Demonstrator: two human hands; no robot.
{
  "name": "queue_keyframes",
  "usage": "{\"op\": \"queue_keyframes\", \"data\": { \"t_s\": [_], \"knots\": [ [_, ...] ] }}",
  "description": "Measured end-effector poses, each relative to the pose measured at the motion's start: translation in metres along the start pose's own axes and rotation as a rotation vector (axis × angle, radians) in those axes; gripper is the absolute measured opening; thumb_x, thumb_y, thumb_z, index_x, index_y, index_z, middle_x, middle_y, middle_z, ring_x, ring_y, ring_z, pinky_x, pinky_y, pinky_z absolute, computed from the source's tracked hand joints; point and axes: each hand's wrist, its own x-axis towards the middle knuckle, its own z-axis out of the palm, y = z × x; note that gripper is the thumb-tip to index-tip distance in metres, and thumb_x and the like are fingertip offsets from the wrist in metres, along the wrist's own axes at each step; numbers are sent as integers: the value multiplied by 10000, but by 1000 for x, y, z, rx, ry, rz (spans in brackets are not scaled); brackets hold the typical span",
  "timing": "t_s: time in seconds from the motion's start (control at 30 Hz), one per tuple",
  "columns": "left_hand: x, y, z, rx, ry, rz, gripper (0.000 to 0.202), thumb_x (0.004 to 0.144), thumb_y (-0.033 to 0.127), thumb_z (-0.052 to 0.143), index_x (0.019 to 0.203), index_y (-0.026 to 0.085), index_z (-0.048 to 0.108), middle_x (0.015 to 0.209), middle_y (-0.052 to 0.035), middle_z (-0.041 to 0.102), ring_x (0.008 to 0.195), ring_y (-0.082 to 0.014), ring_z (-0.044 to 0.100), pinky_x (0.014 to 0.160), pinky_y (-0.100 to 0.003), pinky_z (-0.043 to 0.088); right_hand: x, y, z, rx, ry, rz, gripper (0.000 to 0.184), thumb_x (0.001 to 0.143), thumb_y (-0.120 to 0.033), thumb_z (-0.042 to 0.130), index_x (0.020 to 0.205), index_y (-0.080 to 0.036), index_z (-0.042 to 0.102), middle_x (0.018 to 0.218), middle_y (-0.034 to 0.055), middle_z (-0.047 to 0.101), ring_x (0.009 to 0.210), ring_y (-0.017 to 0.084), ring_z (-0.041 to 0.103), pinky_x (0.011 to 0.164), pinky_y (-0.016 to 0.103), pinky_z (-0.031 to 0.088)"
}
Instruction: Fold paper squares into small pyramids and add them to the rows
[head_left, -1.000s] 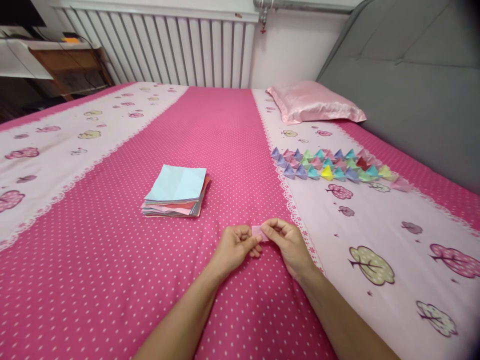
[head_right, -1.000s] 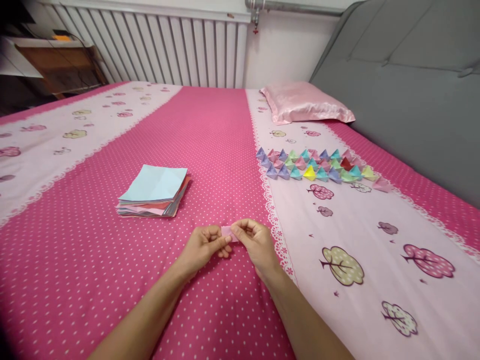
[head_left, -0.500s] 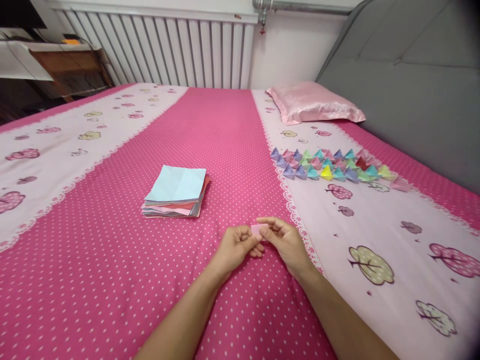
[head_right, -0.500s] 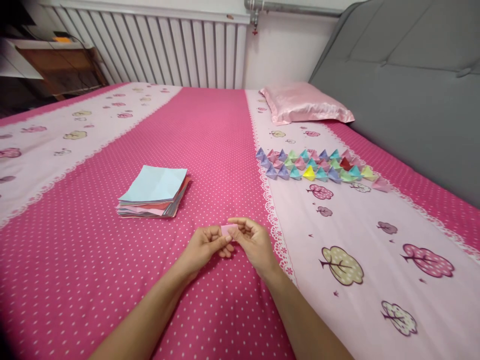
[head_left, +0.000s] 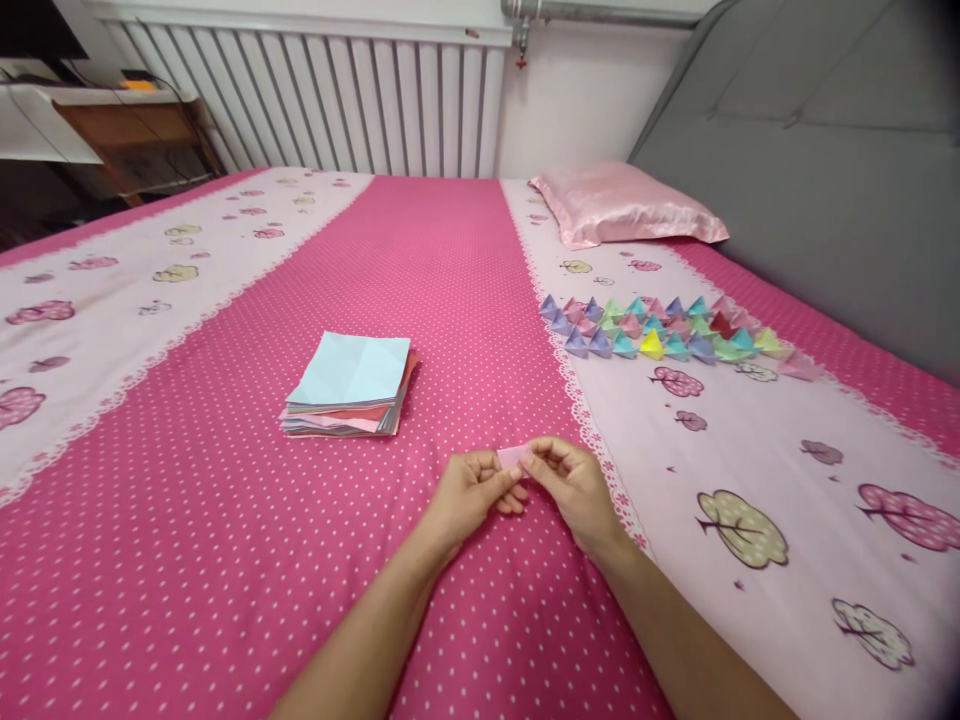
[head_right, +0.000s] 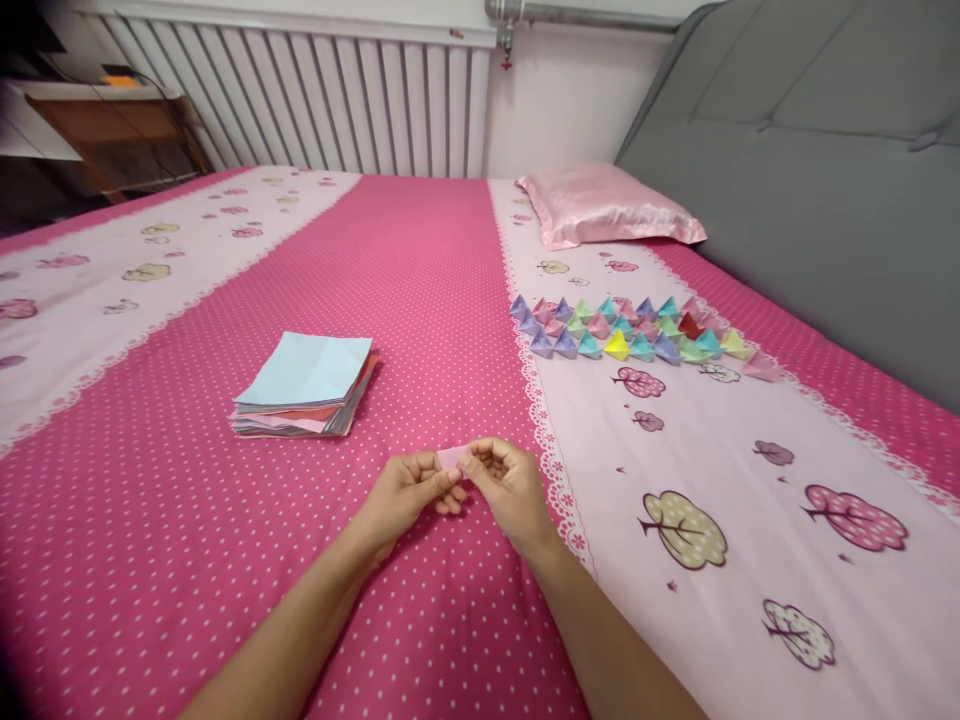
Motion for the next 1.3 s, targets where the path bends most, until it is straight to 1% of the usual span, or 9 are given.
{"op": "queue_keyframes", "data": {
  "t_s": [0.2,0.37,0.47,0.53,0.6,0.7,0.83,1.07,1.3],
  "knots": [
    [0,-2,-2,53,-65,-15,368,690,440,660,713,74,632,610,-70,655,509,-90,586,519,-197,445,0,1,-3,-144,17,-69,204,737,-336,635,633,-165,593,578,-20,581,536,103,517,538,226,432],
    [4,-8,-2,81,-15,36,354,684,434,660,731,85,624,651,-61,648,543,-91,575,567,-223,457,1,2,-3,-196,28,-88,171,749,-343,622,727,-175,646,639,0,643,573,128,572,569,246,464],
    [5,-10,-3,129,19,105,306,694,393,653,761,97,617,693,-56,644,589,-104,573,587,-234,456,1,0,-2,-282,47,-134,168,764,-342,611,786,-187,671,698,13,667,607,138,587,584,254,469],
    [5,-9,-5,227,79,180,288,689,347,659,852,112,627,740,-54,650,616,-111,567,580,-228,447,0,-2,-3,-375,75,-185,167,769,-344,612,797,-198,686,723,18,665,607,136,571,581,255,459],
    [5,-8,-8,373,192,256,324,680,302,662,954,132,628,763,-47,652,609,-108,549,558,-218,429,0,-4,-3,-467,88,-245,159,776,-340,610,800,-210,699,738,20,656,597,129,550,583,257,449],
    [5,-5,-10,528,312,312,298,694,274,634,961,141,644,708,-37,644,544,-97,505,514,-211,398,0,-3,-5,-533,57,-305,127,778,-305,618,809,-218,705,749,21,642,606,127,551,593,260,451],
    [4,-1,-9,550,288,318,204,718,269,602,855,134,671,690,-48,654,533,-103,512,517,-221,407,2,2,-5,-546,5,-296,102,765,-267,633,820,-224,707,749,19,641,615,129,567,579,258,460],
    [6,-4,-8,475,269,298,223,735,318,610,837,129,671,719,-65,673,596,-130,576,563,-239,453,0,-3,-3,-541,45,-298,123,777,-259,597,834,-212,695,778,27,678,654,141,614,632,273,501],
    [7,-5,-7,516,281,366,207,743,330,609,808,145,675,718,-54,671,611,-131,580,583,-241,457,-3,-8,-2,-565,67,-292,143,778,-224,560,835,-197,688,773,37,680,638,147,614,614,275,512]
  ]
}}
